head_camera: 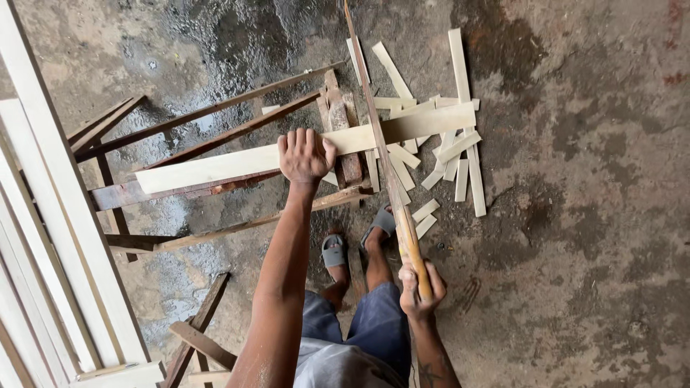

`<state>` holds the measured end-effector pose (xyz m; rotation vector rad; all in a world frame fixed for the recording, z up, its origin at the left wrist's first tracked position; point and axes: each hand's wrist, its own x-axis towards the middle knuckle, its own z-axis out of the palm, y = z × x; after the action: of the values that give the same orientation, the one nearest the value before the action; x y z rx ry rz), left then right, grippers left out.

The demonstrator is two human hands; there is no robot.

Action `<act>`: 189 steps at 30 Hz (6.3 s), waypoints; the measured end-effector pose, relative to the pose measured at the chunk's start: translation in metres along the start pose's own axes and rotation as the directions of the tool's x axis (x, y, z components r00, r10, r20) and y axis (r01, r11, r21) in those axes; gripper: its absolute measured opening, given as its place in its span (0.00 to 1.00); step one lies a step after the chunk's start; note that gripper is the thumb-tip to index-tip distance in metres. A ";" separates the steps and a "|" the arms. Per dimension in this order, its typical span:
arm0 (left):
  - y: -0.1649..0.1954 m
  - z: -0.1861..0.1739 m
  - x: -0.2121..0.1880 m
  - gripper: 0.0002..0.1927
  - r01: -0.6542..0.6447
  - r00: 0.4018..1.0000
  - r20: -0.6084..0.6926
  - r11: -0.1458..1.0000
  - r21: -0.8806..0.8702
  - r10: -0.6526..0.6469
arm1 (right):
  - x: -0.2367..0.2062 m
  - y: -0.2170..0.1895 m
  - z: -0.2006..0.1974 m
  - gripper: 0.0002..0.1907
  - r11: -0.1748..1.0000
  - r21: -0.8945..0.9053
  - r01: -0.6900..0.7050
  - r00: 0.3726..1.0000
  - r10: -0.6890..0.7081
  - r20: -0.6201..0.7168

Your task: The person uses a hand saw to cut a long piece of light-colored wood clamped to a workbench. They pause briefly to mark the wood with a pencil before resuming the cutting process.

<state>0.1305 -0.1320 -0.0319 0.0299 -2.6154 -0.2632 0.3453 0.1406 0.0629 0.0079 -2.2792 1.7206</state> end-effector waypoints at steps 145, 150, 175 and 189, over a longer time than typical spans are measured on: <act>-0.026 0.010 -0.001 0.21 -0.315 0.713 0.662 0.949 0.006 0.232 | -0.137 0.048 -0.074 0.11 0.995 -0.036 -0.095 0.990 0.098 0.099; -0.024 0.006 0.000 0.28 -0.298 0.619 0.760 0.955 -0.004 0.196 | -0.060 0.104 -0.028 0.12 0.997 -0.063 -0.055 0.996 0.058 0.061; -0.020 -0.003 0.008 0.27 -0.293 0.675 0.706 0.956 -0.007 0.212 | -0.141 0.068 -0.061 0.12 0.990 -0.026 -0.136 0.989 0.137 0.057; -0.016 -0.007 0.015 0.28 -0.334 0.672 0.707 0.942 0.024 0.220 | -0.145 0.063 -0.067 0.13 0.988 -0.035 -0.149 0.988 0.150 0.026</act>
<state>0.1206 -0.1497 -0.0218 -0.5213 -3.3340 0.0640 0.4887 0.1980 -0.0128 -0.1500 -2.3830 1.7651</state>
